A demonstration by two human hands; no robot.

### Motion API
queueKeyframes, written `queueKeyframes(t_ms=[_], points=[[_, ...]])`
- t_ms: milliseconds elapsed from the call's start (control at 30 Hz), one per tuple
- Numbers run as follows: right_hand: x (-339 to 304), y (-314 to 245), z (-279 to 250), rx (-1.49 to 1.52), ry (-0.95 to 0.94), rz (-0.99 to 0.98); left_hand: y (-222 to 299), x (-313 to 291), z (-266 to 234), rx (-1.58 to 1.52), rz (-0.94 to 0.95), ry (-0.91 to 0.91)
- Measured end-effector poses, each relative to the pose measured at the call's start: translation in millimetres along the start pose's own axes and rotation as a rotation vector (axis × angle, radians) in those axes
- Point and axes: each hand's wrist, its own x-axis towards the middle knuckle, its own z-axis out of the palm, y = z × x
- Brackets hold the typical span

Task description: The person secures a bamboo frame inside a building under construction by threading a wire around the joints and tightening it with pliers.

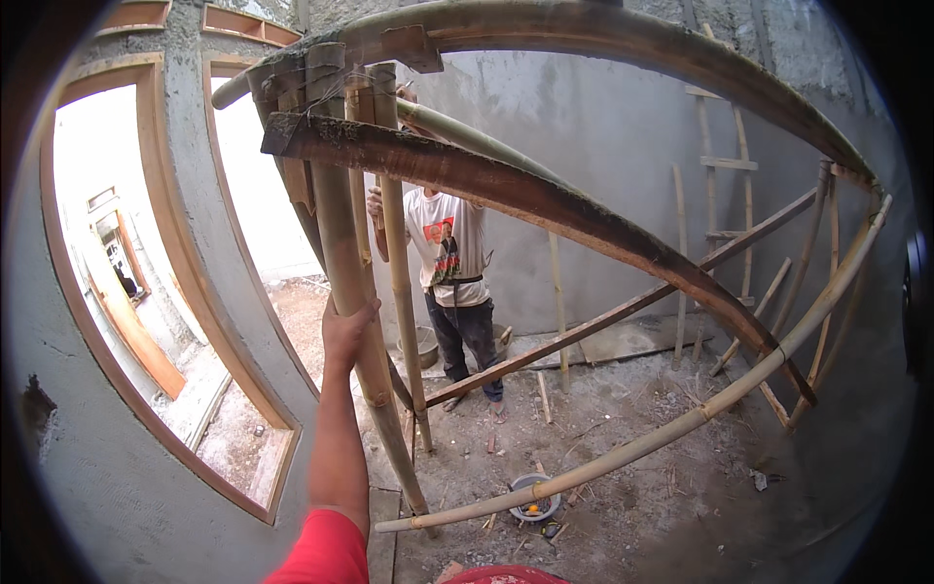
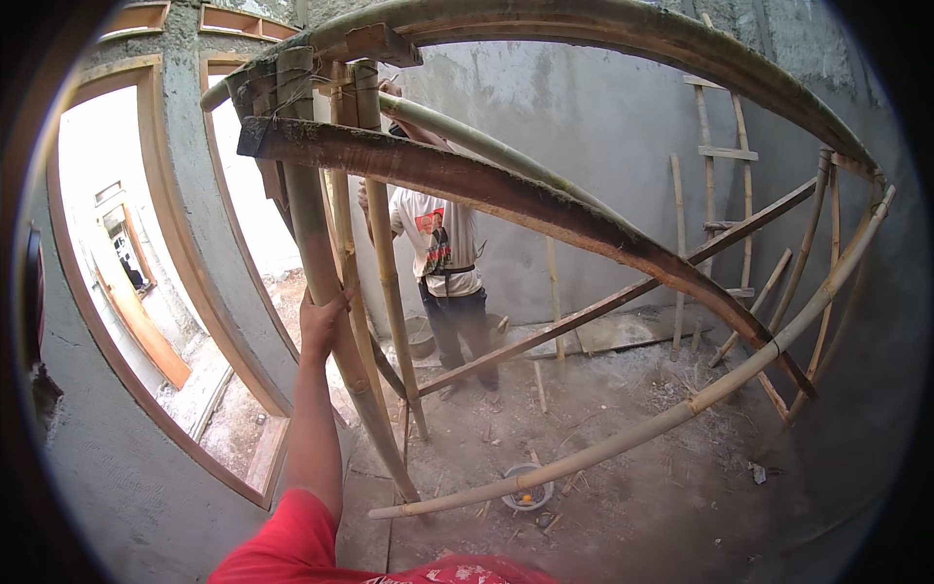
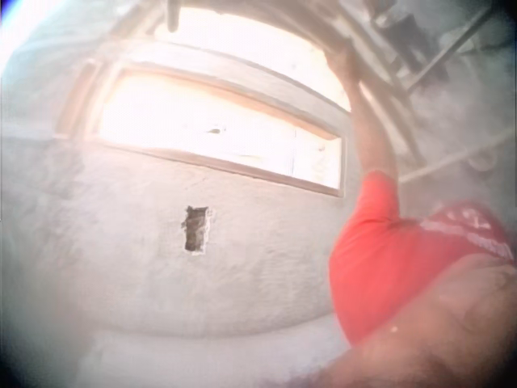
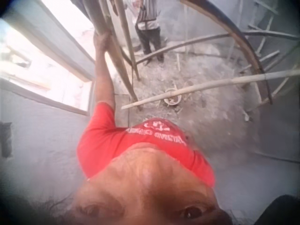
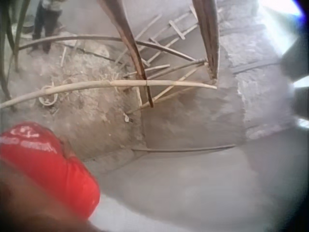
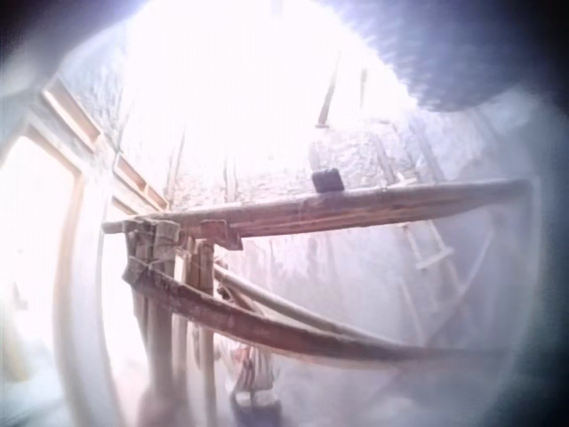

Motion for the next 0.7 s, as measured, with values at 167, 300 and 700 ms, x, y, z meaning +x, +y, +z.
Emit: queueKeyframes(t_ms=[167,300,700], points=[[17.5,4.7,-2.8,-0.032,-0.04,-0.007,-3.9,1.3,2.9,0.007,-0.02,-0.013],[26.1,9.7,3.6,-0.046,-0.077,-0.011,-10.1,3.1,4.8,-0.011,-0.02,-0.023],[34.0,42.1,67.2,-0.092,-0.175,-0.027,-15.4,4.8,-2.0,0.082,-0.023,-0.001]])
